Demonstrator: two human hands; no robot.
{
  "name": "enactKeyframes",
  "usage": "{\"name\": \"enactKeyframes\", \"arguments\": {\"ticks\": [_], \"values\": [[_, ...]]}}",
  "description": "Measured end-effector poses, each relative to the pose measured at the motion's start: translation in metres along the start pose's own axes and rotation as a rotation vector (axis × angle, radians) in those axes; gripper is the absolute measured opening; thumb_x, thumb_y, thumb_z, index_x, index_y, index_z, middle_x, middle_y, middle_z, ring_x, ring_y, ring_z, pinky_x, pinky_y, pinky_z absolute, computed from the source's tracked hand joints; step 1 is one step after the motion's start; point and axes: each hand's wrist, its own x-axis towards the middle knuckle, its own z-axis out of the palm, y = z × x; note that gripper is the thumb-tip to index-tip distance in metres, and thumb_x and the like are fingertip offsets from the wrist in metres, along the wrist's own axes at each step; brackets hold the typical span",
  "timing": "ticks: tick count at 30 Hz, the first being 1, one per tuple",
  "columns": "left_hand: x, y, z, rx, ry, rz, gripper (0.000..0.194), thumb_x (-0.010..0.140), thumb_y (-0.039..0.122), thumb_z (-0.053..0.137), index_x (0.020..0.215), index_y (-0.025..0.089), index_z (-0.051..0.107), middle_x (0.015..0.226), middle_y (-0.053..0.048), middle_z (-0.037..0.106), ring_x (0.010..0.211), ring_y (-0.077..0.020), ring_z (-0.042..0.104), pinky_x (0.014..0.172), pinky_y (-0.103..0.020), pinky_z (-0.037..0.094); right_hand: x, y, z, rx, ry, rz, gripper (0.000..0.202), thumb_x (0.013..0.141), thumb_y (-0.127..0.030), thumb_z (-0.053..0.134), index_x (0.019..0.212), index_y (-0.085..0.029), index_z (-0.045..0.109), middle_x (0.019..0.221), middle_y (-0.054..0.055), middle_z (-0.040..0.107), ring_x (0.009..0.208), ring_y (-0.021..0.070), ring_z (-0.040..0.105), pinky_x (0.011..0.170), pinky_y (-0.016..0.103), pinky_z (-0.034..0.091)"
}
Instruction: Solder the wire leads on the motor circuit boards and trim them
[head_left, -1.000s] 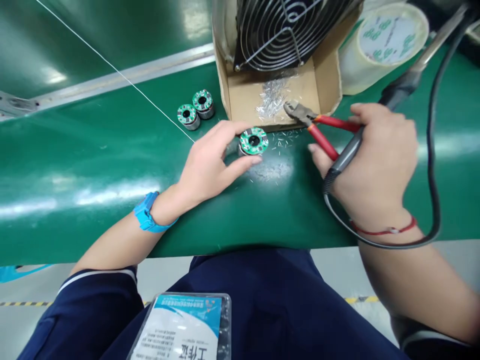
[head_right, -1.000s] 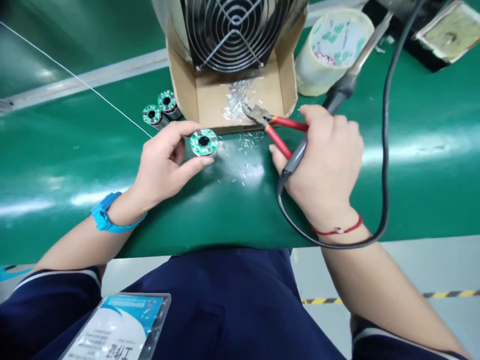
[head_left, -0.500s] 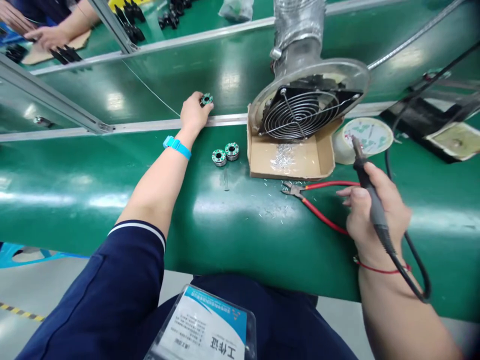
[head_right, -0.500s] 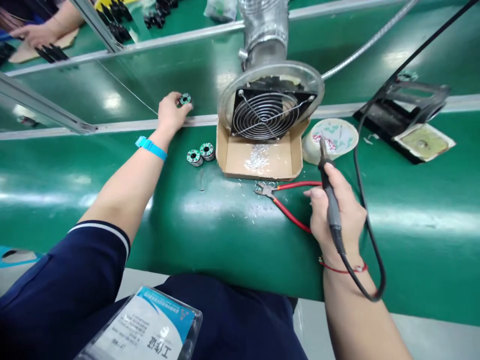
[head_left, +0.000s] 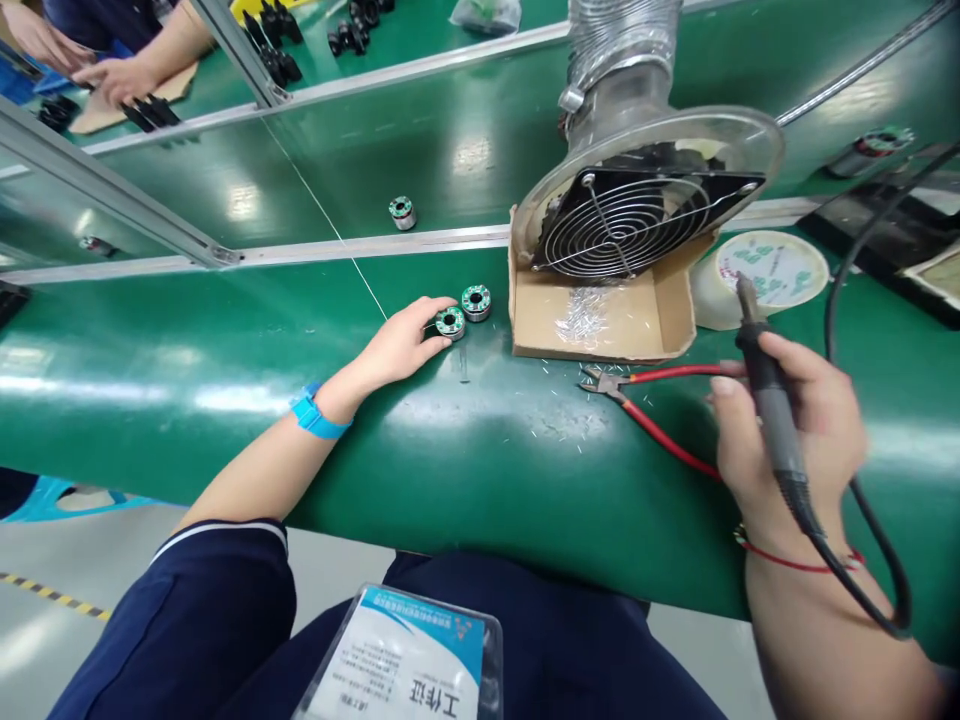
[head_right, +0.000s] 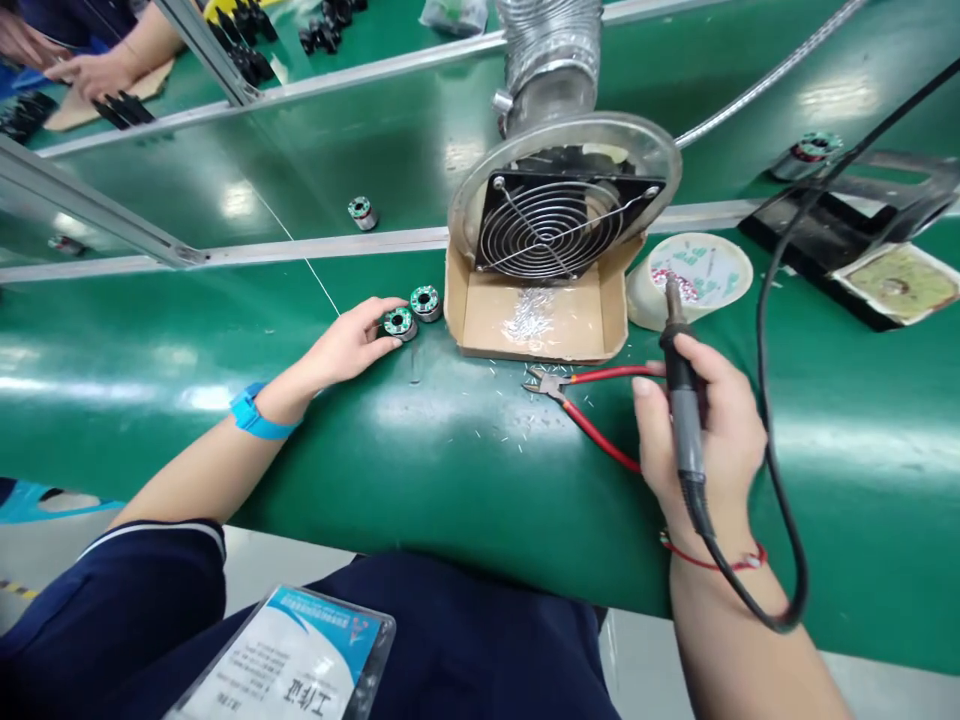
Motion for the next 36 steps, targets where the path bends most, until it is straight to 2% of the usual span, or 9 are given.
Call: {"name": "enactKeyframes", "arguments": {"ticks": [4, 7, 9, 12, 15, 18, 23, 29, 36], "values": [[-0.014, 0.019, 0.017, -0.059, 0.076, 0.030, 0.037, 0.082, 0.022, 0.071, 0.118, 0.017, 0.062, 0.088, -0.002, 0.060, 0.070, -0.0124, 0.052, 0.066, -0.026, 0.043, -0.002, -0.031, -0.010, 0.110, 0.187, -0.104, 0.041, 0.073, -0.046, 0.072, 0.112, -0.034, 0.074, 0.093, 0.008, 0.075, 0.077, 0.0279, 0.072, 0.069, 0.049, 0.060], [-0.028, 0.041, 0.032, -0.328, -0.027, 0.055, 0.041, 0.082, 0.026, 0.072, 0.118, 0.019, 0.056, 0.067, 0.006, 0.045, 0.056, -0.0094, 0.040, 0.052, -0.023, 0.033, -0.007, -0.066, -0.021, 0.373, -0.023, 0.024, 0.044, 0.083, -0.034, 0.069, 0.127, -0.037, 0.066, 0.093, 0.003, 0.075, 0.066, 0.0196, 0.071, 0.058, 0.037, 0.060], [-0.037, 0.057, 0.041, -0.486, -0.130, 0.089, 0.041, 0.083, 0.028, 0.072, 0.119, 0.021, 0.054, 0.067, 0.006, 0.044, 0.055, -0.0090, 0.038, 0.050, -0.023, 0.032, -0.007, -0.087, -0.027, 0.508, -0.210, 0.084, 0.047, 0.089, -0.028, 0.064, 0.135, -0.036, 0.060, 0.090, 0.001, 0.075, 0.070, 0.0173, 0.072, 0.063, 0.035, 0.063], [-0.044, 0.079, 0.049, -0.584, -0.238, 0.105, 0.041, 0.084, 0.031, 0.073, 0.122, 0.023, 0.057, 0.067, 0.005, 0.044, 0.056, -0.0088, 0.038, 0.050, -0.023, 0.032, 0.001, -0.108, -0.030, 0.483, -0.443, 0.065, 0.044, 0.089, -0.024, 0.065, 0.132, -0.034, 0.060, 0.089, -0.002, 0.074, 0.082, 0.0145, 0.073, 0.080, 0.033, 0.064], [-0.044, 0.094, 0.051, -0.593, -0.287, 0.121, 0.042, 0.083, 0.032, 0.076, 0.123, 0.023, 0.062, 0.063, 0.006, 0.041, 0.053, -0.0072, 0.033, 0.047, -0.021, 0.028, 0.010, -0.114, -0.029, 0.516, -0.583, 0.018, 0.048, 0.085, -0.023, 0.069, 0.132, -0.032, 0.058, 0.089, -0.003, 0.070, 0.084, 0.0141, 0.070, 0.085, 0.033, 0.062], [-0.043, 0.101, 0.052, -0.575, -0.278, 0.183, 0.044, 0.083, 0.031, 0.077, 0.124, 0.023, 0.065, 0.075, 0.004, 0.051, 0.054, -0.0057, 0.035, 0.047, -0.021, 0.030, 0.015, -0.113, -0.025, 0.572, -0.629, 0.002, 0.051, 0.086, -0.023, 0.067, 0.134, -0.030, 0.055, 0.090, -0.002, 0.068, 0.086, 0.0144, 0.068, 0.092, 0.034, 0.059], [-0.044, 0.100, 0.053, -0.471, -0.229, 0.342, 0.043, 0.084, 0.028, 0.077, 0.125, 0.020, 0.067, 0.079, 0.003, 0.052, 0.058, -0.0056, 0.038, 0.051, -0.020, 0.034, 0.014, -0.116, -0.024, 0.534, -0.694, 0.041, 0.049, 0.084, -0.019, 0.066, 0.131, -0.028, 0.055, 0.090, -0.004, 0.068, 0.087, 0.0136, 0.068, 0.084, 0.029, 0.058], [-0.043, 0.098, 0.058, -0.358, -0.147, 0.355, 0.042, 0.085, 0.030, 0.076, 0.125, 0.021, 0.067, 0.079, 0.003, 0.055, 0.059, -0.0077, 0.038, 0.056, -0.022, 0.038, 0.011, -0.120, -0.019, 0.423, -0.662, -0.011, 0.031, 0.089, -0.022, 0.057, 0.119, -0.032, 0.058, 0.094, -0.003, 0.069, 0.089, 0.0171, 0.067, 0.089, 0.039, 0.056], [-0.043, 0.094, 0.063, -0.376, -0.091, 0.348, 0.040, 0.084, 0.034, 0.078, 0.121, 0.022, 0.069, 0.072, 0.005, 0.047, 0.055, -0.0064, 0.032, 0.052, -0.021, 0.034, 0.005, -0.124, -0.012, 0.410, -0.623, -0.032, 0.019, 0.093, -0.022, 0.052, 0.109, -0.028, 0.058, 0.086, -0.002, 0.065, 0.084, 0.0159, 0.063, 0.089, 0.039, 0.053]]}}
